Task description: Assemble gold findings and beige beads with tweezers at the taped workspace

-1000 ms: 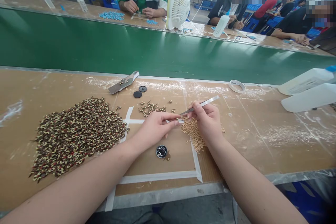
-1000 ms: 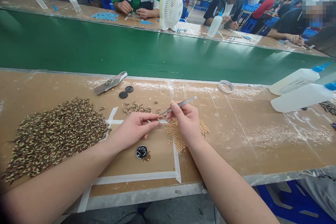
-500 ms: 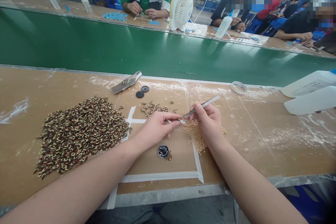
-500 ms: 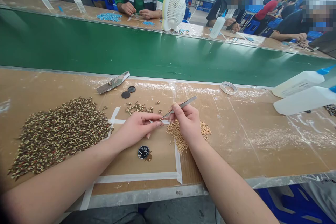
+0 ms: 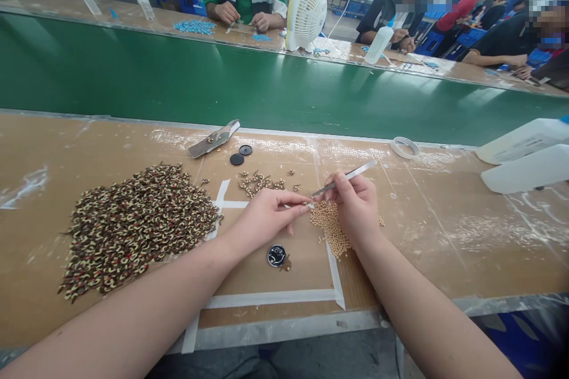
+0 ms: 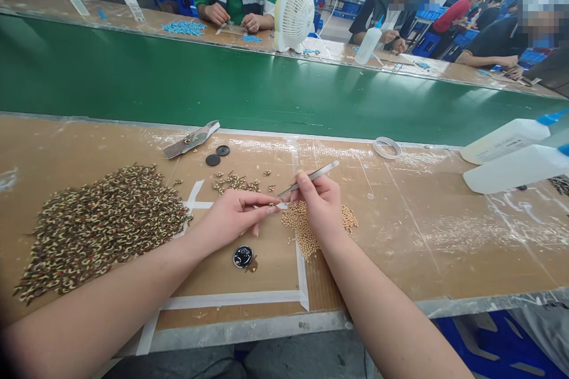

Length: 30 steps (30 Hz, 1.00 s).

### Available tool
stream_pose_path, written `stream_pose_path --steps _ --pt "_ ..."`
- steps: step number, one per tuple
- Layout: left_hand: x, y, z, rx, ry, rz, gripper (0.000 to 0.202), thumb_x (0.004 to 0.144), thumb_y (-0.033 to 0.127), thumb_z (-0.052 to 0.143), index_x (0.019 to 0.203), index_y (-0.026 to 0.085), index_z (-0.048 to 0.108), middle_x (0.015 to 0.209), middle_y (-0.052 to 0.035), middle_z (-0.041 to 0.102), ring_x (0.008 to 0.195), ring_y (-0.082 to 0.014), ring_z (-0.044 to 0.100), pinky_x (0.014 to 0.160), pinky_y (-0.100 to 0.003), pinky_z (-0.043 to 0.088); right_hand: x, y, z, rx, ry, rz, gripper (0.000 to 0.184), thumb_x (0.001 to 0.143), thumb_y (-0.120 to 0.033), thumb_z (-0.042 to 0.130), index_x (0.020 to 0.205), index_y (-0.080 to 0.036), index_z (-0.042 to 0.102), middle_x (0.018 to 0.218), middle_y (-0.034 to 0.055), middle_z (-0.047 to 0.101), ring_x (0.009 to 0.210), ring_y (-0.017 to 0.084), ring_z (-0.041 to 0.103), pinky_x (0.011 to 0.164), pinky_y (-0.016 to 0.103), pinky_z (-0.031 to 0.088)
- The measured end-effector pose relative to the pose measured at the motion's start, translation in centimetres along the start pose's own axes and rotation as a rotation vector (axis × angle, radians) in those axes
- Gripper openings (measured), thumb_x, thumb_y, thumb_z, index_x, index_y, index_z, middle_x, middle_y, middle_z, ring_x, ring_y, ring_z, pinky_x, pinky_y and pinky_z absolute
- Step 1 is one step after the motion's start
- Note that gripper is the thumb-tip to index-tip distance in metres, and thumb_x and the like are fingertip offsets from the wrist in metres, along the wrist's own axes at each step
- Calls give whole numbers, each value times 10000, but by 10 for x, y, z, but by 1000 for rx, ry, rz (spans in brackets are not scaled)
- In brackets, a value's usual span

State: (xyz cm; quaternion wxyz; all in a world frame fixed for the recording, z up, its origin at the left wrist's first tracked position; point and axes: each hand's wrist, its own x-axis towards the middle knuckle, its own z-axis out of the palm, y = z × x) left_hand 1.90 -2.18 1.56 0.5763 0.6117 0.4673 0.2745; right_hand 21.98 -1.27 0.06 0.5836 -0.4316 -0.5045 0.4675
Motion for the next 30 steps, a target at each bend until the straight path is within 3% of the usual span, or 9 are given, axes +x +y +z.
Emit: stream_pose_path --steps 6,13,24,30 --pt "0 -2 2 20 -28 -44 303 889 414 721 1056 188 833 608 9 638 511 -115 498 538 -257 385 -2 -2 3 130 -110 62 317 961 -486 710 799 -213 700 561 -33 596 567 156 681 558 288 534" --pt "-1 1 1 88 -70 -12 265 890 390 689 961 177 830 713 2 670 541 -104 448 528 -251 341 -4 -2 6 100 -170 108 354 924 -535 734 792 -209 695 544 -37 598 535 152 670 517 273 492" --pt "-2 2 0 16 -56 -49 276 891 410 707 1017 199 835 569 37 552 508 -111 431 528 -260 355 0 2 3 76 -140 95 365 927 -547 723 785 -213 685 535 -41 586 507 139 648 494 260 463" --pt "-1 -1 3 60 2 -49 275 888 423 716 1007 206 835 604 16 625 505 -111 440 522 -261 341 0 5 2 73 -83 67 330 956 -502 709 802 -210 704 563 -36 599 495 131 633 522 266 491"
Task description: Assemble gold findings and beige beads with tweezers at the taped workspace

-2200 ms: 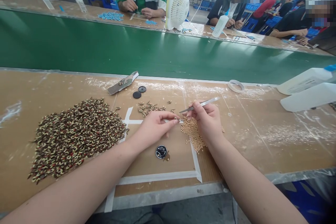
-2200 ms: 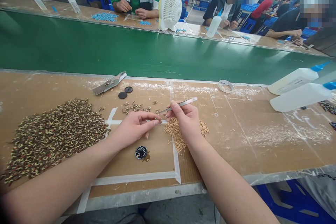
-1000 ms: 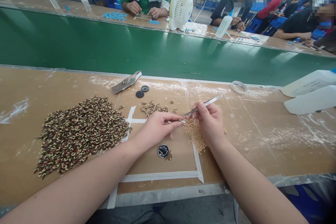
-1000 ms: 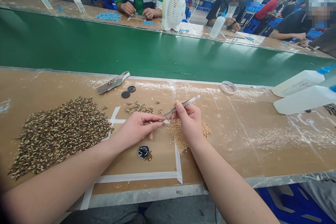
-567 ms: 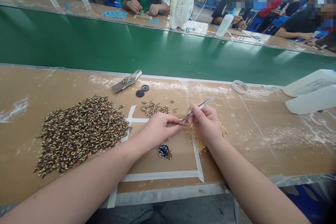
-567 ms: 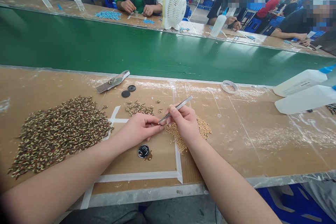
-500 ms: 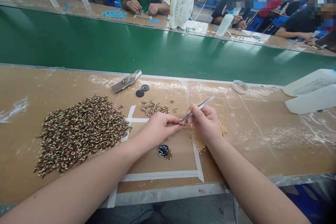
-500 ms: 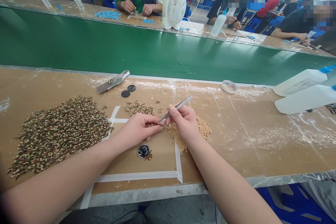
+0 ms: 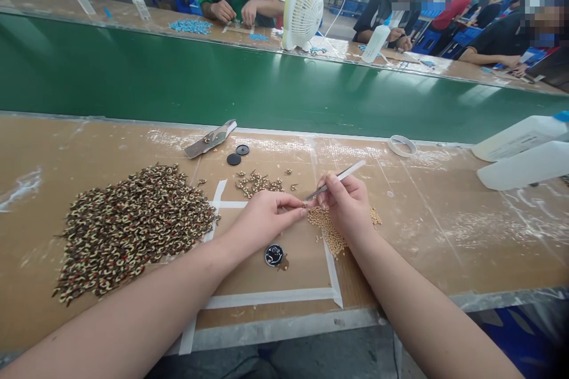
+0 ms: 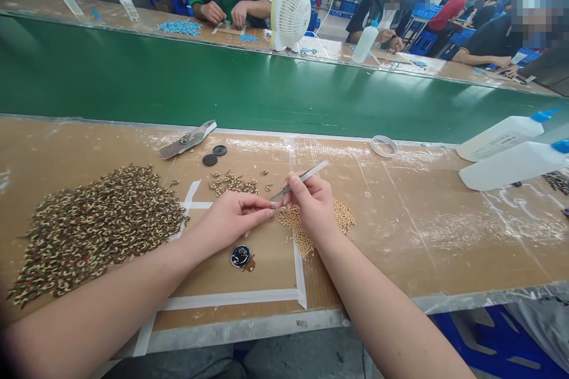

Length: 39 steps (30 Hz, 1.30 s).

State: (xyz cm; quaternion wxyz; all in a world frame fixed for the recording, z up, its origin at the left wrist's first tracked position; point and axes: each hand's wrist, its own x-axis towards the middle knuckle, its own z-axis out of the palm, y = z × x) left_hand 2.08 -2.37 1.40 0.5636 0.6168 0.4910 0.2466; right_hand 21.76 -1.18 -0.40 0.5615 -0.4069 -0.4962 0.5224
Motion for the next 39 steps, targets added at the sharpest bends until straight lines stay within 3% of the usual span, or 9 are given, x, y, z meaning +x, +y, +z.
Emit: stream_pose_path --steps 4,12,27,35,39 --pt "0 -1 0 17 45 37 252 881 411 724 946 194 831 726 -27 734 594 -135 539 583 -271 412 -3 -3 3 -102 49 -34 331 956 -488 711 769 -214 695 567 -29 607 498 139 631 539 285 521" --pt "2 -4 0 -11 43 37 234 871 396 726 913 188 825 871 -64 803 770 -192 678 660 -288 476 -4 -8 6 -221 41 -37 340 951 -492 708 753 -216 706 579 -18 625 511 132 613 545 286 525" --pt "3 -3 0 -4 44 -1 250 858 400 738 928 175 821 897 -89 810 838 -223 727 767 -345 539 -4 -8 6 -256 15 -55 327 962 -463 705 753 -212 714 582 -8 657 525 138 623 555 287 513" --pt "4 -7 1 -30 48 18 211 873 375 719 899 183 805 888 -71 815 836 -206 736 748 -320 527 -7 -8 6 -329 -3 -130 315 970 -446 697 767 -207 723 580 -9 659 536 141 644 551 286 526" --pt "3 -7 1 -55 43 21 207 880 363 715 900 174 798 871 -71 811 769 -181 711 667 -289 487 -7 -8 3 -351 -17 -154 316 980 -436 685 763 -210 724 598 -3 674 552 144 653 564 295 532"
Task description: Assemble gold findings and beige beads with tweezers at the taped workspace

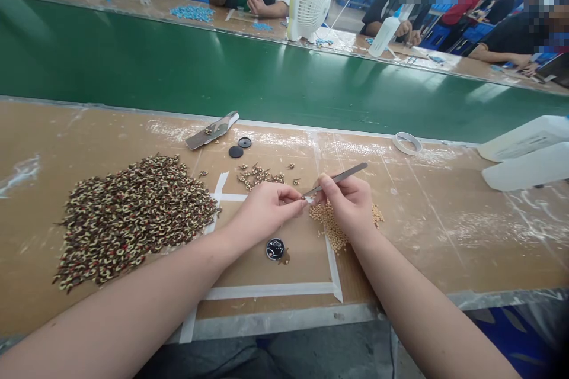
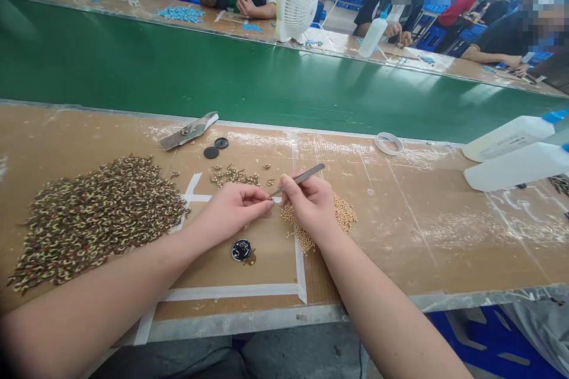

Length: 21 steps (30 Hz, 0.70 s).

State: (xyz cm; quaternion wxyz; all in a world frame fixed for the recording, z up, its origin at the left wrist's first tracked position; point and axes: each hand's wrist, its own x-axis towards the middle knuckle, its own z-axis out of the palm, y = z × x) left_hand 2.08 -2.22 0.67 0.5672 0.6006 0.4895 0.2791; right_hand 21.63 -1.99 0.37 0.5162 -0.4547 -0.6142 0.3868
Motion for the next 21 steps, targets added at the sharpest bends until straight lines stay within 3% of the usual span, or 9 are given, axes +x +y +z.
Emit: stream_pose_path --steps 9,17,21 --pt "0 6 -1 -61 -43 -13 148 896 295 726 908 159 781 848 -70 795 659 -122 634 587 -236 445 4 -1 -5 -16 -34 21 336 977 -453 682 748 -210 713 577 -7 671 513 129 631 534 282 506" --pt "0 4 -5 -50 -84 -50 217 896 373 726 919 166 788 847 -65 787 516 -79 492 485 -221 356 6 -3 -7 -13 -91 -7 325 992 -419 671 752 -204 713 572 -11 670 522 125 631 542 278 490" --pt "-1 8 -8 5 -114 -64 237 886 395 734 868 165 787 676 -16 702 485 -73 453 479 -223 323 6 -3 -5 41 -96 29 315 979 -421 686 755 -200 702 573 -20 648 514 127 639 539 280 493"
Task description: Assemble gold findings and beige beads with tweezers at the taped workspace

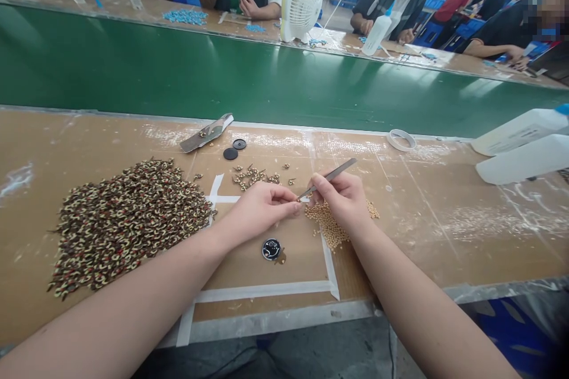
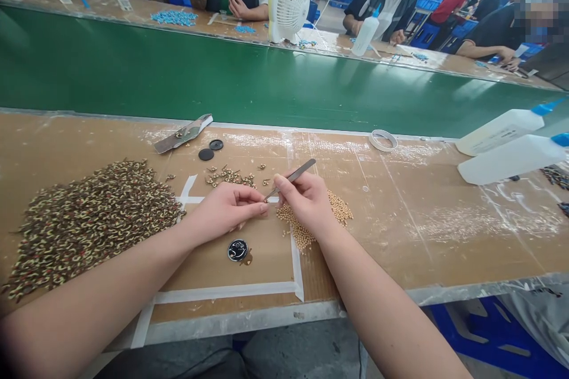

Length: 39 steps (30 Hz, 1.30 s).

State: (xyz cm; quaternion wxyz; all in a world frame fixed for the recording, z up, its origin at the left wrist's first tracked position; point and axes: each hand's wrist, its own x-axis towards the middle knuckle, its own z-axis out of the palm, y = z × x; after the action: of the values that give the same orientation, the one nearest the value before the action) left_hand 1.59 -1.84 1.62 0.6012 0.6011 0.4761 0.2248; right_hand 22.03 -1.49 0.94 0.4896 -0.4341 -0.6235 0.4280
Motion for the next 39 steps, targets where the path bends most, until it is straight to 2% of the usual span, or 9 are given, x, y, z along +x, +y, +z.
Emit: stream_pose_path --steps 4,8,12,15,19,25,32,36,39 --pt "-2 5 -1 38 -4 -7 254 889 417 725 870 175 800 519 37 549 457 -79 410 466 -231 282 1 1 1 37 26 61 297 946 -456 720 791 -203 711 582 -17 660 511 135 642 540 287 503" --pt "-1 5 -8 86 33 -33 266 856 451 747 910 202 825 562 18 610 471 -100 439 476 -248 318 2 1 -1 19 145 90 293 936 -481 722 833 -207 741 583 -15 657 518 140 644 558 297 519" --pt "1 2 -28 337 274 40 269 842 490 751 873 236 833 755 -30 758 617 -159 598 573 -287 416 5 1 -2 -30 215 89 298 952 -471 699 834 -201 749 581 -23 630 497 124 608 552 295 499" --pt "3 -1 -47 565 409 62 305 857 540 721 868 253 827 809 -37 784 710 -207 661 621 -313 431 5 2 -3 -56 203 95 309 950 -483 693 844 -198 747 589 -25 618 496 119 577 534 293 463" --pt "4 -6 -63 782 419 92 286 890 511 683 885 265 829 892 -50 800 817 -250 685 660 -333 427 6 5 -5 -190 203 76 321 957 -483 676 822 -198 738 605 -22 595 544 121 526 539 293 394" --pt "5 -12 -67 872 400 173 301 947 485 618 971 268 825 1016 -69 783 939 -284 678 736 -347 431 8 7 -14 -404 161 -1 393 977 -472 643 696 -197 642 573 -38 458 550 119 419 541 300 305" --pt "2 -2 -65 838 448 158 281 911 493 672 932 253 816 985 -69 718 819 -233 630 704 -334 403 10 6 -17 -559 -17 -41 348 993 -431 620 737 -197 656 583 -32 502 542 122 432 543 303 303" --pt "-4 7 -56 626 530 216 297 924 502 670 933 227 780 925 -44 710 782 -193 585 703 -309 408 10 7 -16 -595 -51 -54 323 991 -399 629 733 -204 637 591 -26 518 555 134 460 556 309 331" --pt "-5 10 -49 400 510 207 333 935 512 661 931 194 762 833 -28 701 710 -163 546 669 -289 404 10 9 -16 -613 -97 -56 327 1002 -396 618 736 -206 624 612 -21 534 569 136 464 567 313 339"
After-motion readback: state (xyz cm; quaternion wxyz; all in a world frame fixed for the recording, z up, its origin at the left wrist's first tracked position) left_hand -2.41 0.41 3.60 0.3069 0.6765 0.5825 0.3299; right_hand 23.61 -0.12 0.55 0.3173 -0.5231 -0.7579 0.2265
